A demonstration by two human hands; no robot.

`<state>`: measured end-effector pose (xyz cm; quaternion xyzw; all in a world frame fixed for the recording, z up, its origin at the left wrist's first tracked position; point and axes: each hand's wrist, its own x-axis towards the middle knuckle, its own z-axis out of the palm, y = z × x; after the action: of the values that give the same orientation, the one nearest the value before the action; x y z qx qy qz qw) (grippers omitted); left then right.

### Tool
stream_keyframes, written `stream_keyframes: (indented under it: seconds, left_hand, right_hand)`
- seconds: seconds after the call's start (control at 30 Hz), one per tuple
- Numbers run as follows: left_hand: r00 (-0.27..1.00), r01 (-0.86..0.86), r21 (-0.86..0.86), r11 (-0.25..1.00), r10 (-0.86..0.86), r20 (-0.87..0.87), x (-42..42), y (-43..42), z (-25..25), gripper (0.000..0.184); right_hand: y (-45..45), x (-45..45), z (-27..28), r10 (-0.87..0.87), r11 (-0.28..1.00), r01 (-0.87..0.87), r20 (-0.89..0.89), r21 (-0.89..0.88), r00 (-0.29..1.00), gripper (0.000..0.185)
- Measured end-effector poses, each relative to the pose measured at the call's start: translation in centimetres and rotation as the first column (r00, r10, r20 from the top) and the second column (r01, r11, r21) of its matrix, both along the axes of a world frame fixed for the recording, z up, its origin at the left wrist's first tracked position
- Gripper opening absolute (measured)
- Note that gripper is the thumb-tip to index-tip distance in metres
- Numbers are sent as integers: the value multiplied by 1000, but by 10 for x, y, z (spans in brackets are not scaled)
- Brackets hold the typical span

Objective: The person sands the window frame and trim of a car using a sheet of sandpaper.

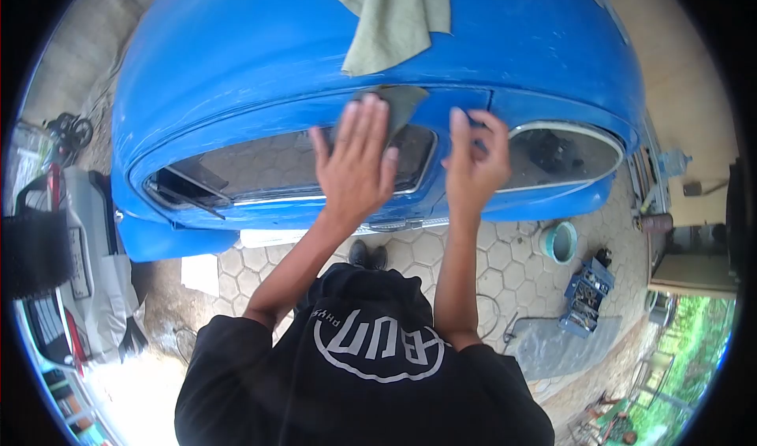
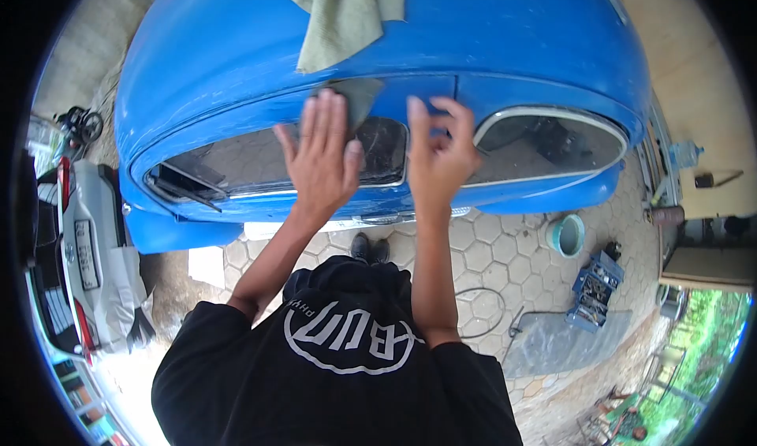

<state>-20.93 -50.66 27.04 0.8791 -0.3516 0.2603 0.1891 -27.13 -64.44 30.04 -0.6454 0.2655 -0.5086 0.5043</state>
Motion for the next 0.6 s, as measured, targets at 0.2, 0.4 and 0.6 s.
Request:
stream_keyframes:
  seconds: [0.2, 0.4, 0.6]
  left_hand:
    - [947, -309, -239, 921, 322, 16, 47, 75, -29, 65]
    - [994, -102, -244, 964, 105, -2, 18, 21, -20, 68]
    - [945, -314, -108, 943, 321, 56, 44, 74, -25, 67]
  right_hand:
    - [-13, -66, -139, 98, 990, -62, -305, 128, 947, 19]
    - [9, -177, -373, 387, 915, -101, -780, 390, 493, 33]
    - [11, -327, -581, 407, 585, -750, -912, 307, -56, 38]
